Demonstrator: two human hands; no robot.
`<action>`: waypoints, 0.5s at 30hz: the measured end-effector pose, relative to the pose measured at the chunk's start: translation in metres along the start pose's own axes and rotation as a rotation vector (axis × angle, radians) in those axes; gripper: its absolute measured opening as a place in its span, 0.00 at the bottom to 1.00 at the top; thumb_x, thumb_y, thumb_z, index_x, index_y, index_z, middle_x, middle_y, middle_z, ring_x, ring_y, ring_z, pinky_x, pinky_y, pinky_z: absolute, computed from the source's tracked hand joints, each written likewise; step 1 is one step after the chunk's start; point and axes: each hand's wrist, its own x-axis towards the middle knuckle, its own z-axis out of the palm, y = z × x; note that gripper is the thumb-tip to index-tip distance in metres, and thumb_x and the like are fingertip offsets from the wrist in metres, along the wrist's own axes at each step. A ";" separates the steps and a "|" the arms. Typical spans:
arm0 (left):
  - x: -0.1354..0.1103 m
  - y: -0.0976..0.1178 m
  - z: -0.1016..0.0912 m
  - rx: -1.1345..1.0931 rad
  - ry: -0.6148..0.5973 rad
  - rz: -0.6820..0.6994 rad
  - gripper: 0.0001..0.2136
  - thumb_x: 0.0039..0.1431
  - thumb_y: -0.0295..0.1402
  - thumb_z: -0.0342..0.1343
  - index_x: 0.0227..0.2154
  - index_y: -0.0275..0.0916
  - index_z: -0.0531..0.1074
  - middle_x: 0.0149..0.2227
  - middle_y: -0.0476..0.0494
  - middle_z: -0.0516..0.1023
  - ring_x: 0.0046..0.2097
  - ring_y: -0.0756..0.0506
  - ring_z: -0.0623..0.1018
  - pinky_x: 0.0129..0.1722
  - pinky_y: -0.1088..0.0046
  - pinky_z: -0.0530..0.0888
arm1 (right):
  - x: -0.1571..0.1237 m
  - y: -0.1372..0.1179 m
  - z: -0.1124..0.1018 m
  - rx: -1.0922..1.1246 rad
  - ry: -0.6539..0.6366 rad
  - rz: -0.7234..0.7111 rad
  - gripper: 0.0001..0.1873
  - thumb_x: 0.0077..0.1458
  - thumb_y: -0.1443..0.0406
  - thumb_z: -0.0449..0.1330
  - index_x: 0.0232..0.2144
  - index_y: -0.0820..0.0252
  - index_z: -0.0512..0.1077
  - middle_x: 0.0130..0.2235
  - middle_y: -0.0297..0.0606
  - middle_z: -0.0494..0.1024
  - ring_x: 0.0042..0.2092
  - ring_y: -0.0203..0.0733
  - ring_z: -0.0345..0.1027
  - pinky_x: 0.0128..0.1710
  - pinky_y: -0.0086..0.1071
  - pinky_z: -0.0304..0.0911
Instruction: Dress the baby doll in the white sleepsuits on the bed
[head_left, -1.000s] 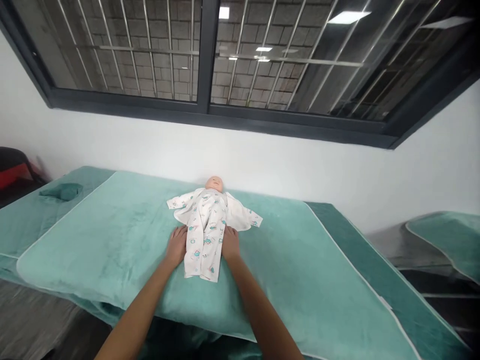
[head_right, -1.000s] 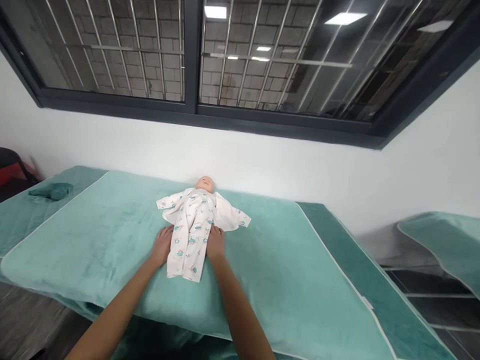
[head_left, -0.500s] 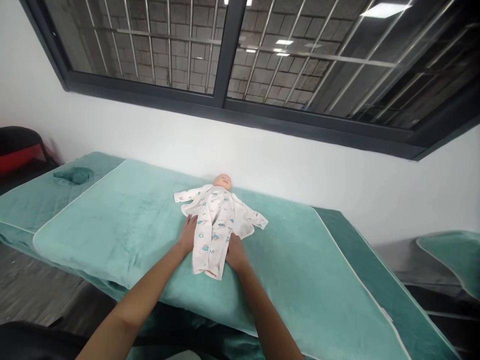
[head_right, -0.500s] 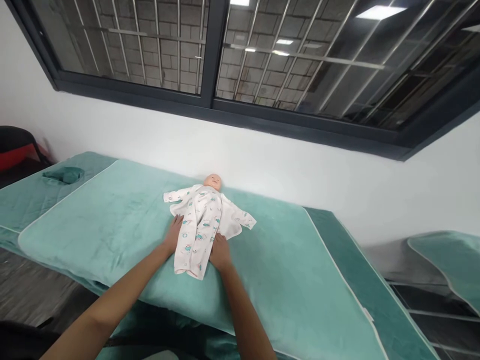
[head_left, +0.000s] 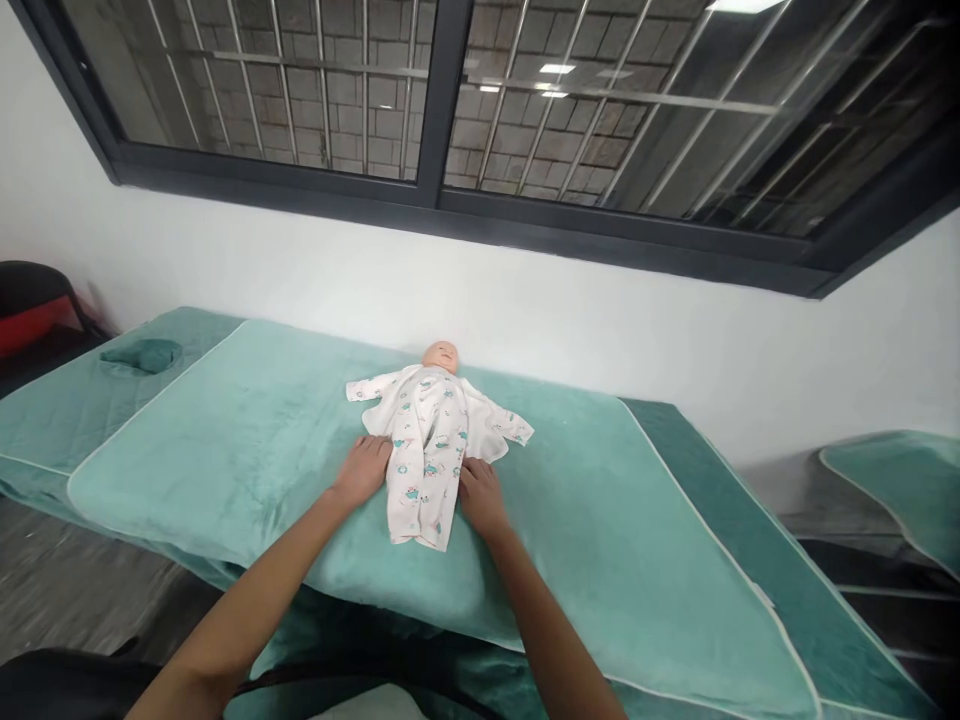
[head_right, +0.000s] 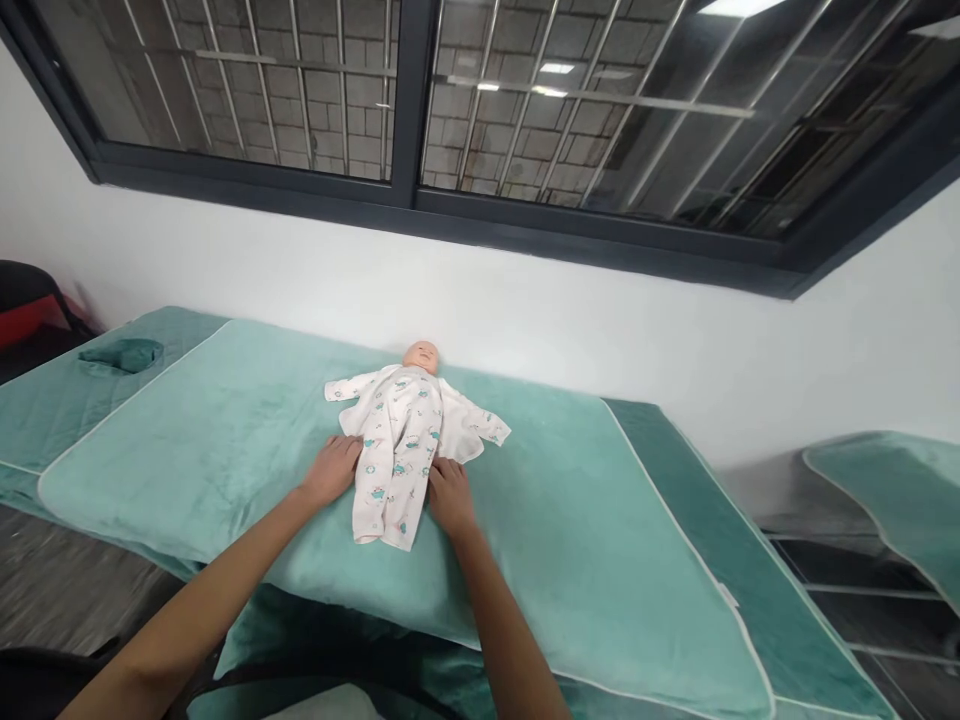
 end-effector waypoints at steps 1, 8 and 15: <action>-0.006 0.002 0.003 -0.012 0.000 0.012 0.11 0.65 0.26 0.47 0.43 0.40 0.73 0.48 0.36 0.77 0.53 0.37 0.74 0.55 0.57 0.67 | -0.004 0.000 -0.002 -0.003 -0.009 -0.006 0.15 0.63 0.71 0.53 0.45 0.58 0.78 0.48 0.44 0.76 0.49 0.48 0.65 0.51 0.39 0.59; -0.016 -0.019 0.026 -0.202 0.064 -0.116 0.08 0.62 0.25 0.48 0.39 0.41 0.71 0.43 0.41 0.78 0.47 0.42 0.77 0.48 0.65 0.72 | -0.002 0.034 -0.011 0.234 -0.025 0.269 0.11 0.64 0.62 0.54 0.39 0.58 0.77 0.44 0.43 0.77 0.45 0.45 0.70 0.47 0.35 0.63; 0.025 -0.051 0.015 -0.212 0.263 -0.615 0.15 0.65 0.43 0.52 0.45 0.38 0.73 0.50 0.36 0.74 0.50 0.39 0.75 0.48 0.63 0.72 | 0.037 0.086 -0.021 0.305 0.182 0.762 0.24 0.52 0.53 0.62 0.46 0.63 0.74 0.46 0.52 0.78 0.49 0.54 0.71 0.47 0.41 0.64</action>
